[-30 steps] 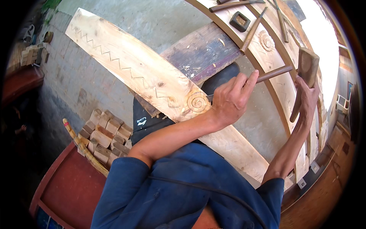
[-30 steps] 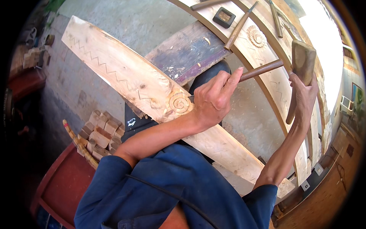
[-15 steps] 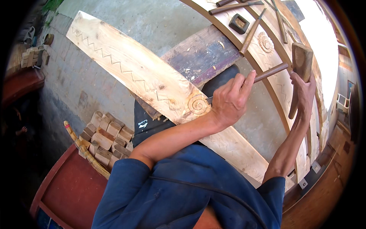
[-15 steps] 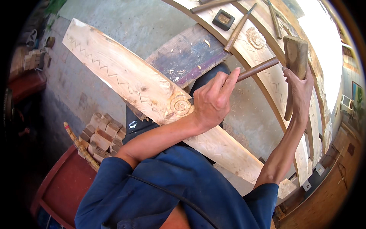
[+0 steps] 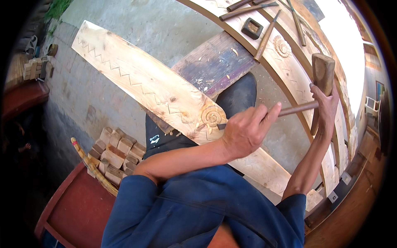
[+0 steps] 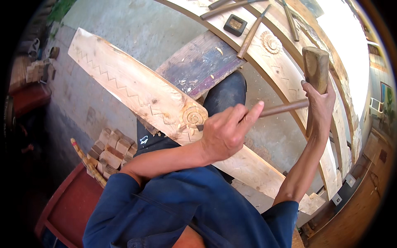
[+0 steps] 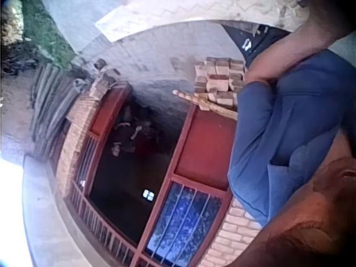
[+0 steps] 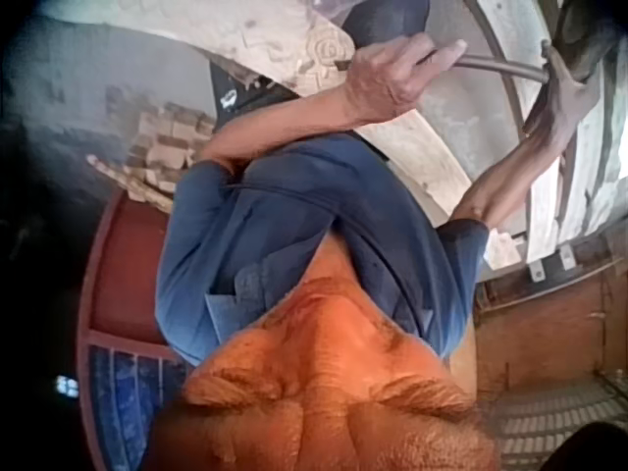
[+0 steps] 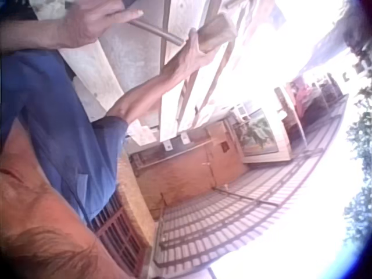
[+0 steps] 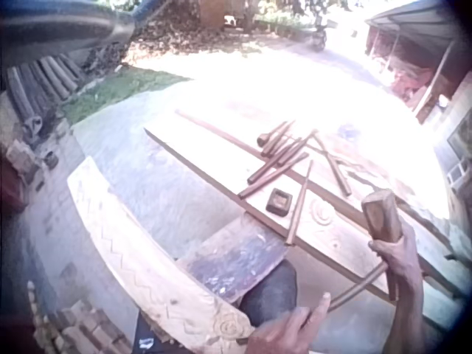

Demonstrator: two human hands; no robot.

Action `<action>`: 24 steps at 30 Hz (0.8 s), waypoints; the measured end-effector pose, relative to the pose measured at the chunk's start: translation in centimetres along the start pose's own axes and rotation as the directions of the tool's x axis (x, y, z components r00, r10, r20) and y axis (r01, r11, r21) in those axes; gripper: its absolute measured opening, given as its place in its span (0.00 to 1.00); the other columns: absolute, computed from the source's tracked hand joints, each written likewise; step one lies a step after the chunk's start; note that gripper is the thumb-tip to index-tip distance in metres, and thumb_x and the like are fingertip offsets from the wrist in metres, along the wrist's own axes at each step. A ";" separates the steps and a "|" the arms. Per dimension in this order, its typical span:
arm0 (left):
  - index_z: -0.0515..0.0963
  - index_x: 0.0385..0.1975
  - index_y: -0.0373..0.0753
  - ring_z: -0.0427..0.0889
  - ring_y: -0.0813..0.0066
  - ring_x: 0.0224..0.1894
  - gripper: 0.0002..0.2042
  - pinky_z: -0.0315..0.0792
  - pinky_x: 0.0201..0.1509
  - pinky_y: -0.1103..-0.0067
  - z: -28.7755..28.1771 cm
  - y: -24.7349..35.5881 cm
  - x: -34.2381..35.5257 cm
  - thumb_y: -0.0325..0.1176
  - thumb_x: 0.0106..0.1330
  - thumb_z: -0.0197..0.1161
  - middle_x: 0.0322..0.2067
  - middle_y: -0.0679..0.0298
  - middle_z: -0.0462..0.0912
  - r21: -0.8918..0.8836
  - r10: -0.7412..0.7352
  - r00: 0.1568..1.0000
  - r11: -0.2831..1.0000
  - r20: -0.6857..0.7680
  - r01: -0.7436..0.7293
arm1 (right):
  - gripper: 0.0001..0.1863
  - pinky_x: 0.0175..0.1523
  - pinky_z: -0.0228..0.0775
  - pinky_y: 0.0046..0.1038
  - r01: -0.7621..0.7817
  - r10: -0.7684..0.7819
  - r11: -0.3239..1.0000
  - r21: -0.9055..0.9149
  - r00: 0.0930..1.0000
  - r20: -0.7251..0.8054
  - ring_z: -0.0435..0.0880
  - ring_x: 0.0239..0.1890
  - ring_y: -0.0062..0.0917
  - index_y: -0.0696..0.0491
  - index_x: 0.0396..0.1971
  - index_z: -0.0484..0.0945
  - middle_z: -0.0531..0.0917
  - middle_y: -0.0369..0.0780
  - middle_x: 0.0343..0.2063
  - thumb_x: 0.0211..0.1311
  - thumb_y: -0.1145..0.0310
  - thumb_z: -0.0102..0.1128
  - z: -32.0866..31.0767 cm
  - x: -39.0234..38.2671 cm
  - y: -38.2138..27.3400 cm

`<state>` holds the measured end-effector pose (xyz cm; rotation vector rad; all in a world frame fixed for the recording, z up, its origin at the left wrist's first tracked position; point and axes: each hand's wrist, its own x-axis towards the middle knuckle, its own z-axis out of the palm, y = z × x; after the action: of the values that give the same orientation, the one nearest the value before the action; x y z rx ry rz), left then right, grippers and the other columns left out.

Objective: The person carves a decorative spiral and zigzag pattern into a long wooden plank using a chisel and a wooden mallet. The person holds the chisel in the left hand and strikes it with the mallet in the right hand to remove wood shavings.

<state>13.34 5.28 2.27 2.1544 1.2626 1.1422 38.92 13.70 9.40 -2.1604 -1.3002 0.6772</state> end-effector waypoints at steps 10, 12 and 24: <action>0.80 0.64 0.39 0.75 0.73 0.23 0.29 0.70 0.21 0.76 2.6 -0.6 0.4 0.25 0.58 0.66 0.28 0.66 0.71 -0.057 0.130 0.991 0.990 -0.023 -0.131 | 0.32 0.51 0.74 0.30 -0.111 0.112 0.994 0.022 0.993 -0.026 0.82 0.41 0.24 0.59 0.59 0.81 0.87 0.40 0.42 0.54 0.64 0.75 -0.1 -2.6 1.5; 0.80 0.64 0.39 0.76 0.72 0.23 0.29 0.70 0.22 0.76 3.2 -1.0 0.3 0.24 0.58 0.66 0.28 0.65 0.72 -0.057 0.106 0.994 0.993 -0.035 -0.108 | 0.32 0.54 0.74 0.31 -0.130 0.131 0.991 0.029 0.991 -0.033 0.82 0.43 0.26 0.59 0.60 0.80 0.87 0.41 0.43 0.54 0.64 0.75 0.1 -2.9 1.4; 0.81 0.61 0.38 0.80 0.69 0.26 0.26 0.74 0.25 0.74 3.5 -1.7 0.7 0.24 0.59 0.67 0.29 0.64 0.73 -0.078 0.037 0.999 0.996 -0.018 -0.038 | 0.31 0.60 0.72 0.33 -0.073 0.073 0.997 0.017 0.997 -0.032 0.83 0.48 0.29 0.59 0.60 0.80 0.86 0.42 0.45 0.56 0.65 0.74 0.5 -2.3 2.6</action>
<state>15.42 6.93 -0.58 2.1236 1.1690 1.2069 39.32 10.71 7.62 -2.2060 -1.1999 0.6761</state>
